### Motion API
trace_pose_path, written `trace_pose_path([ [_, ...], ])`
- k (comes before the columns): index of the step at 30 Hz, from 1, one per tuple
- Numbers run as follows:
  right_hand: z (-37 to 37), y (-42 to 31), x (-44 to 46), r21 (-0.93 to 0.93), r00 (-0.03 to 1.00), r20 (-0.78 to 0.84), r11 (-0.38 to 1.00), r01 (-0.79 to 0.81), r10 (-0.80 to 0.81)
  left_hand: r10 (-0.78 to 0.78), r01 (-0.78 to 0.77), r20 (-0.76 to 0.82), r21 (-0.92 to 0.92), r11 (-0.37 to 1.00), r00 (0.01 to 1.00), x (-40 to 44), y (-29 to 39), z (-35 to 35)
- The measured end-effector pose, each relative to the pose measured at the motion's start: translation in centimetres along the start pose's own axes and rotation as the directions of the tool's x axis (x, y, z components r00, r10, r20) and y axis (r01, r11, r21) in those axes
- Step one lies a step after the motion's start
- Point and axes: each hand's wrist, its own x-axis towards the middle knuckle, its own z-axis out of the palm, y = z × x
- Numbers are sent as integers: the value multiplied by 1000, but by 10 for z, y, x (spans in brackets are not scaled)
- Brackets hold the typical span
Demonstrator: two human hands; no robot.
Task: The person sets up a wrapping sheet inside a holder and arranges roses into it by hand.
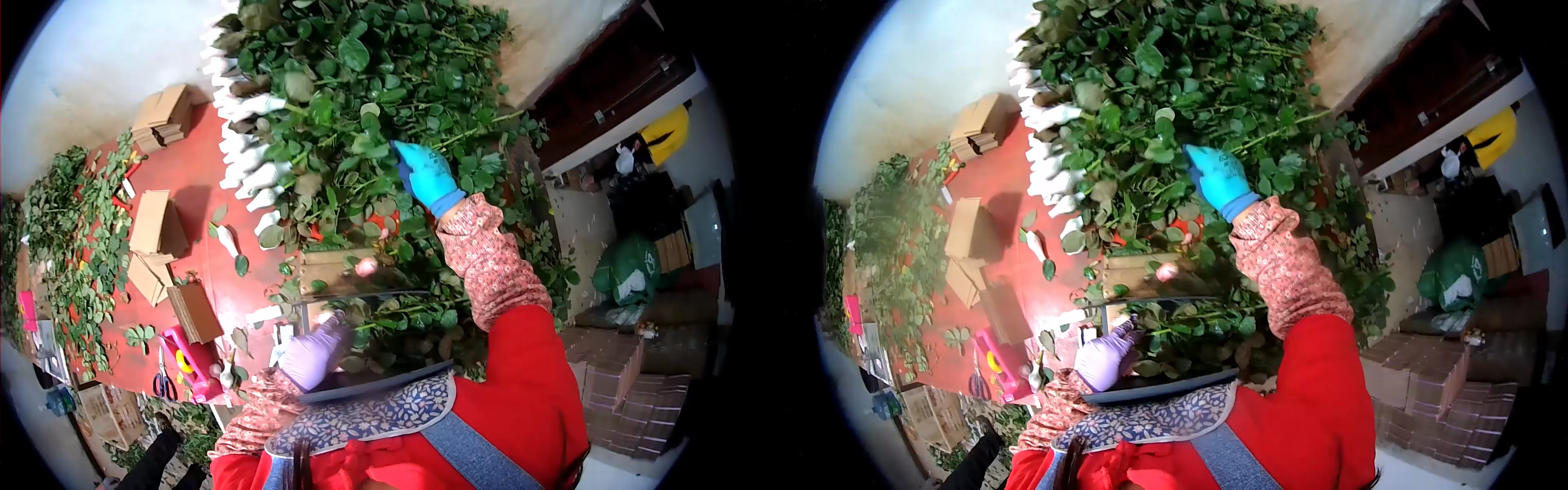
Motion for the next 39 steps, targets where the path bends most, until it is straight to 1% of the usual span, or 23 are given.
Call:
trace_pose_path([
  [1,1,3,-11,-30,996,88,999,18,-15,-96,97,64,-9,995,993,2,1,-2],
  [3,7,8,-29,-143,973,229,990,-7,40,-148,147,140,20,989,979,9,1,-7],
  [4,7,12,-38,-139,971,234,990,-19,52,-143,136,163,53,989,976,11,2,-8],
  [6,0,21,-56,-311,975,222,948,70,1,-147,142,167,40,989,975,8,1,2],
  [7,-5,26,-63,-265,985,168,960,86,-42,-151,148,151,28,989,977,8,0,8],
  [10,-30,7,-62,-287,978,184,947,144,-93,-152,152,125,7,988,980,7,-6,18],
  [12,-31,-3,-58,-112,968,161,971,210,-191,-165,166,141,2,986,976,4,-7,17],
  [13,-30,-8,-52,-112,968,161,971,210,-191,-179,180,141,5,984,974,4,-9,16],
  [14,-24,-13,-50,193,973,17,956,222,-230,-185,189,132,-18,982,974,1,-9,18],
  [15,-15,-16,-50,473,967,-134,844,253,-215,-193,198,144,-24,980,971,-2,-11,22],
  [17,16,-3,-53,768,993,-108,631,108,-39,-162,161,88,22,987,983,-3,-16,27],
  [20,-32,-49,-12,611,965,-91,751,251,-248,-175,178,111,-17,984,978,2,-12,21],
  [21,-34,-60,-11,631,966,-185,731,258,-181,-173,175,101,-13,984,980,3,-12,22],
  [24,-44,-55,-1,377,885,-217,800,466,-413,-181,182,119,6,983,976,2,-14,25],
  [25,-46,-47,-4,363,916,-62,846,391,-396,-181,182,121,5,983,976,0,-15,24],
  [27,-39,-24,-11,447,913,98,837,315,-396,-150,149,84,12,989,985,7,-17,26],
  [29,-49,-29,-29,372,909,126,869,327,-396,-148,146,106,29,989,983,10,-15,23],
  [31,-20,10,-62,170,896,227,921,350,-382,-147,142,140,51,989,979,9,-14,23],
  [32,-4,24,-71,-30,854,395,925,380,-338,-69,64,42,101,993,997,7,-20,31],
  [33,1,29,-80,-88,831,509,947,308,-223,-112,106,127,55,993,986,10,-16,29],
  [35,26,44,-93,-196,824,541,928,317,-168,-132,112,187,116,987,973,14,-10,26],
  [36,39,48,-92,-209,798,585,923,322,-145,-73,58,103,142,988,992,13,-13,26],
  [39,69,65,-93,-266,727,686,917,298,-37,-54,45,92,94,994,994,10,-15,34],
])
